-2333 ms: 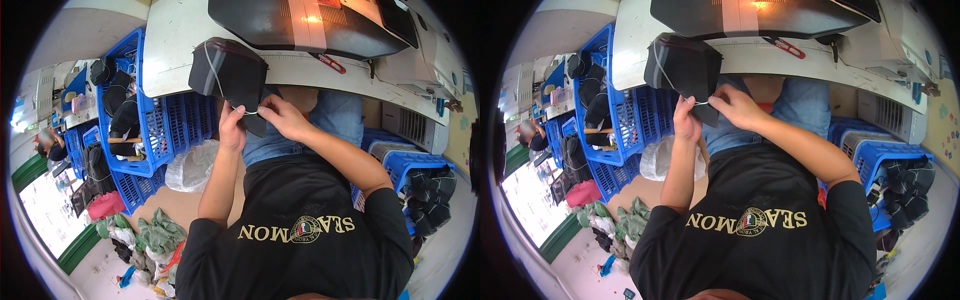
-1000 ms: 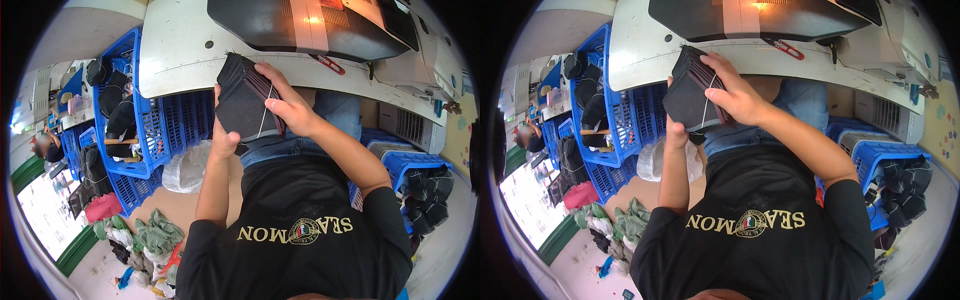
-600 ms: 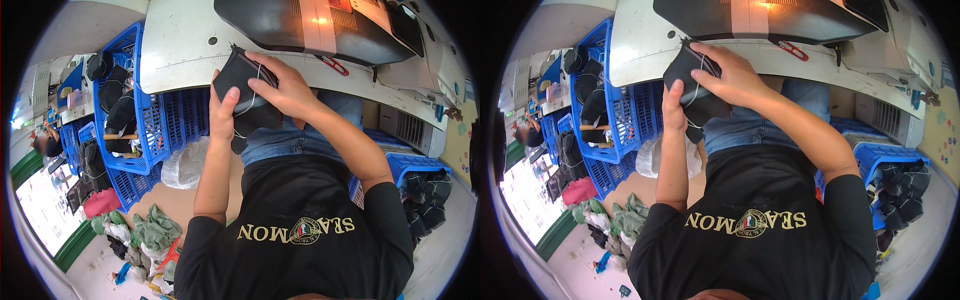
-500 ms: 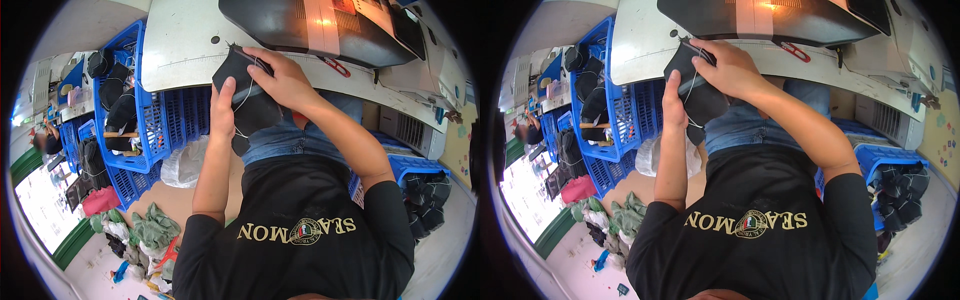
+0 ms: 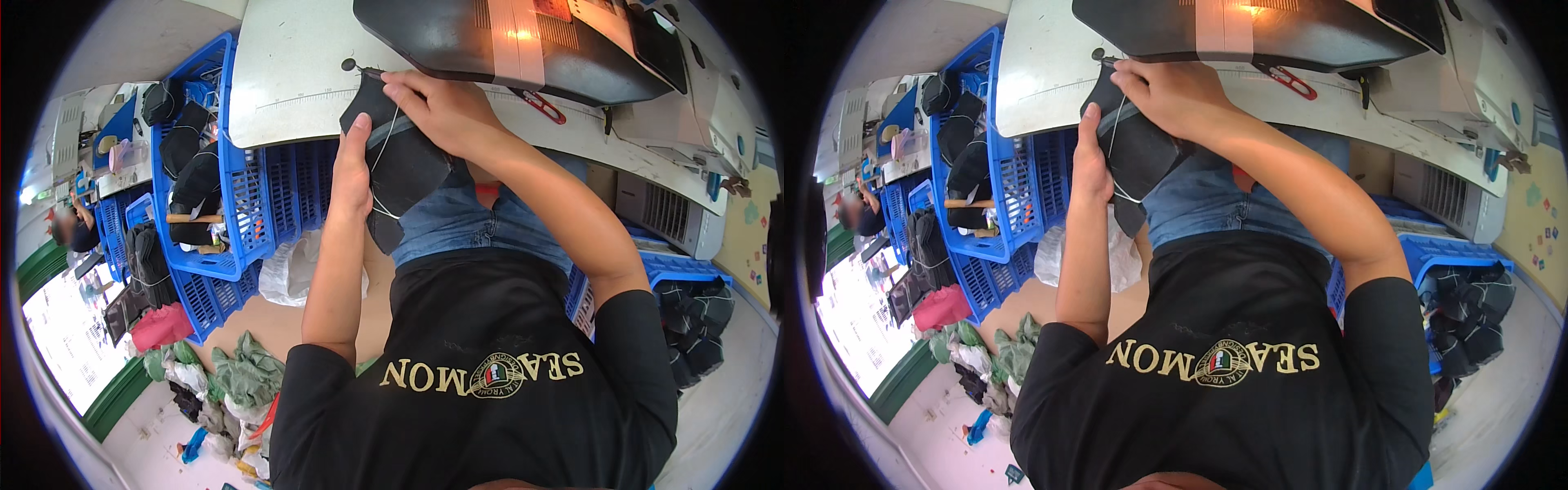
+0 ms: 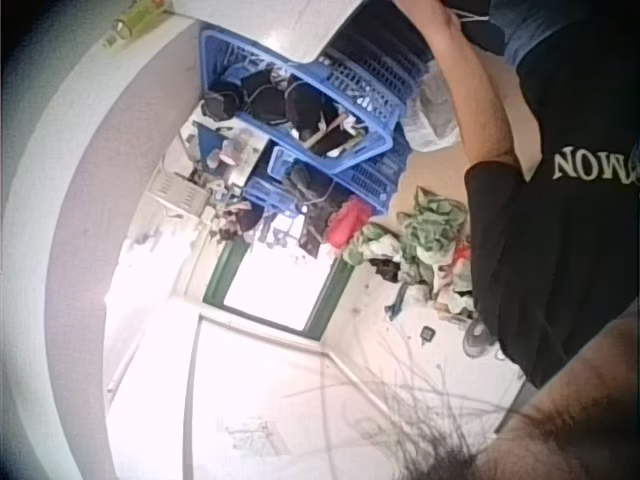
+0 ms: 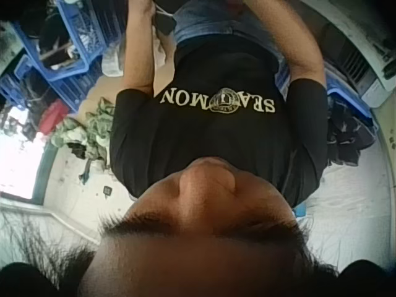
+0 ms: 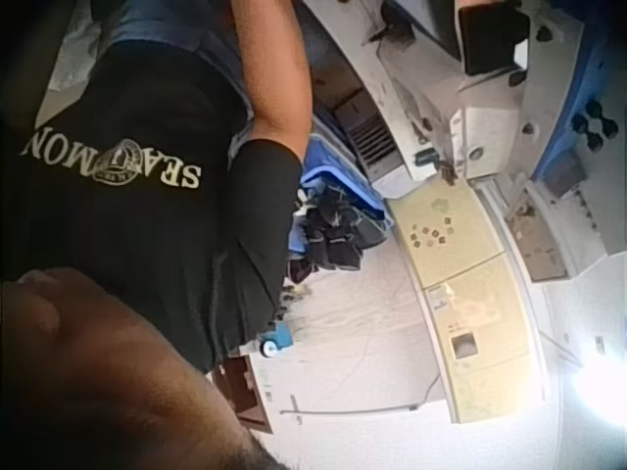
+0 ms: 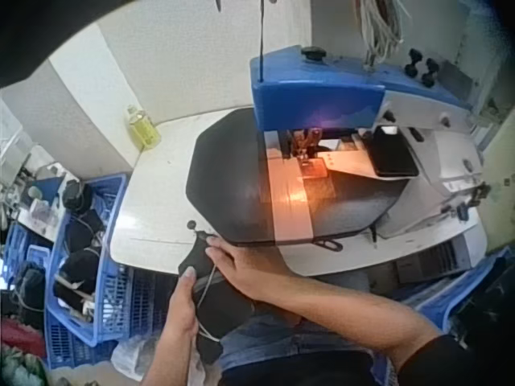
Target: Sew together parts of a shoe upper and bundle them with a rubber band.
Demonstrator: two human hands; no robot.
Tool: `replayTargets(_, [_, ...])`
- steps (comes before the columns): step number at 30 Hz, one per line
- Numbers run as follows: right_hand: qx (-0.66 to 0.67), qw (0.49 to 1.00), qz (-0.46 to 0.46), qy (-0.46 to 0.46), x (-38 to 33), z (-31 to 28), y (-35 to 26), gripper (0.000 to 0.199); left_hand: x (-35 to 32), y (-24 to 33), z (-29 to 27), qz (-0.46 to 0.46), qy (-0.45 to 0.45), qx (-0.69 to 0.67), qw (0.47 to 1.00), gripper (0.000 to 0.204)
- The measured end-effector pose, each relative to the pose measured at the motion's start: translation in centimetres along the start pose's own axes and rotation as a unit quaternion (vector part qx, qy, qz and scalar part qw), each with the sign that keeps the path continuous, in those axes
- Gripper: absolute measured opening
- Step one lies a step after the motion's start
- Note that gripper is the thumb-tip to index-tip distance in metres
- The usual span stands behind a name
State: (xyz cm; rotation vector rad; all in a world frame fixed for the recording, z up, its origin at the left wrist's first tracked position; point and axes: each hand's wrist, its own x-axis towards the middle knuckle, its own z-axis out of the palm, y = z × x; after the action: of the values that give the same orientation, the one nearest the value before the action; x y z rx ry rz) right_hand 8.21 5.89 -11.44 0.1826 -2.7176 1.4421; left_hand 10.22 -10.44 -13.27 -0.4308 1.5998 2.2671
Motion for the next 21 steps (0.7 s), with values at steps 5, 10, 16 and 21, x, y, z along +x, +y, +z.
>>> replayTargets(5, [-0.127, 0.952, -0.256, 0.107, -2.7, -1.1, -3.2, 0.036, -0.5, 0.4, 0.2, 0.010, 0.012, -0.005, 1.000, 0.050])
replayTargets(10, [-0.115, 0.944, -0.290, 0.104, -2.7, 1.6, 0.5, 0.038, -0.9, 0.0, 0.1, 0.015, -0.045, 0.014, 0.999, 0.052])
replayTargets(16, [0.202, 0.959, -0.200, 0.016, -4.5, 1.2, 2.3, 0.056, -1.7, -1.7, -2.2, 0.052, -0.101, 0.026, 0.993, 0.068])
replayTargets(21, [0.231, 0.969, 0.081, -0.042, -5.3, 0.4, 4.1, 0.048, -1.5, -3.3, -4.3, 0.048, -0.102, -0.032, 0.993, 0.071])
